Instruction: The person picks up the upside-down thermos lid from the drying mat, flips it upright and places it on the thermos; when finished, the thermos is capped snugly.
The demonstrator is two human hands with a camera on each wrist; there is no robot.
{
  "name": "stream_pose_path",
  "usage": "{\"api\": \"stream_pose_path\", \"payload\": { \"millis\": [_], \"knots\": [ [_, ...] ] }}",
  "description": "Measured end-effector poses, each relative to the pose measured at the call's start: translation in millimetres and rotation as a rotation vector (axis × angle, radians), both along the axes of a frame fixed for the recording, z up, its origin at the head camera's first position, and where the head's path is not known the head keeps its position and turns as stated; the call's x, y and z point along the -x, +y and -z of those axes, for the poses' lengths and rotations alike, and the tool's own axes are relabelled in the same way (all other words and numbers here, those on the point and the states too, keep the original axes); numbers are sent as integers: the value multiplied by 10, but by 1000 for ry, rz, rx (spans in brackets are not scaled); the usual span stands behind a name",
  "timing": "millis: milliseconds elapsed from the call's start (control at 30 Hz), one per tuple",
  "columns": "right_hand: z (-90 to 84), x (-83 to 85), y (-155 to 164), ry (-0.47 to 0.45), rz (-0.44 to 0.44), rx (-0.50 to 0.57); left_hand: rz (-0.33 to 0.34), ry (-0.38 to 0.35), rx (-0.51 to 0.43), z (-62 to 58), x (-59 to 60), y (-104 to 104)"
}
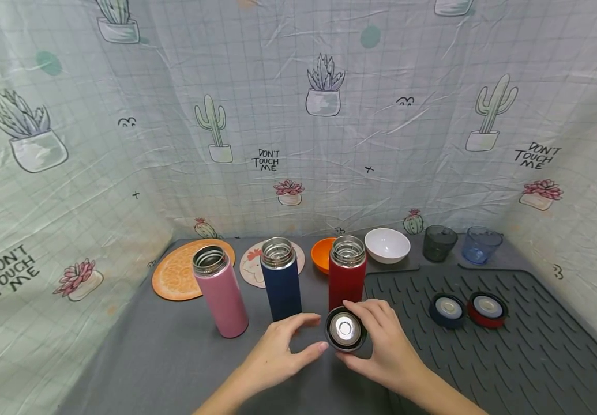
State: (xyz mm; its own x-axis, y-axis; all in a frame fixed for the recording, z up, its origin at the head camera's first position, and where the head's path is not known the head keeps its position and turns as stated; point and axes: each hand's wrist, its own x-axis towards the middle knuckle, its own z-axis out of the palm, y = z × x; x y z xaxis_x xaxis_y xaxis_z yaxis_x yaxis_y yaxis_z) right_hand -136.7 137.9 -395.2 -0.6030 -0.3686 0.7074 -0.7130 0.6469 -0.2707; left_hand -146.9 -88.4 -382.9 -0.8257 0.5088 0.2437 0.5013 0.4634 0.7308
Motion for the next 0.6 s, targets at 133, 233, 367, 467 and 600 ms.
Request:
{"api": "stream_pose_path", "payload": {
  "millis": [133, 233, 367, 467, 600],
  "knots": [
    [10, 9, -86, -9, -34, -6, 4, -69, -36, 8, 43, 59],
    [27, 19, -144, -3, -60, -12, 11, -98, -63, 20, 57, 76],
    [46, 33, -211, 12, -95, -15, 10, -134, -126, 28, 67, 78],
    [60, 34, -247, 24, -112, -11, 4, -174, -173, 31, 88, 73],
    [89, 35, -271, 37, -125, -7, 6, -235, -189, 5, 103, 78]
  ]
}}
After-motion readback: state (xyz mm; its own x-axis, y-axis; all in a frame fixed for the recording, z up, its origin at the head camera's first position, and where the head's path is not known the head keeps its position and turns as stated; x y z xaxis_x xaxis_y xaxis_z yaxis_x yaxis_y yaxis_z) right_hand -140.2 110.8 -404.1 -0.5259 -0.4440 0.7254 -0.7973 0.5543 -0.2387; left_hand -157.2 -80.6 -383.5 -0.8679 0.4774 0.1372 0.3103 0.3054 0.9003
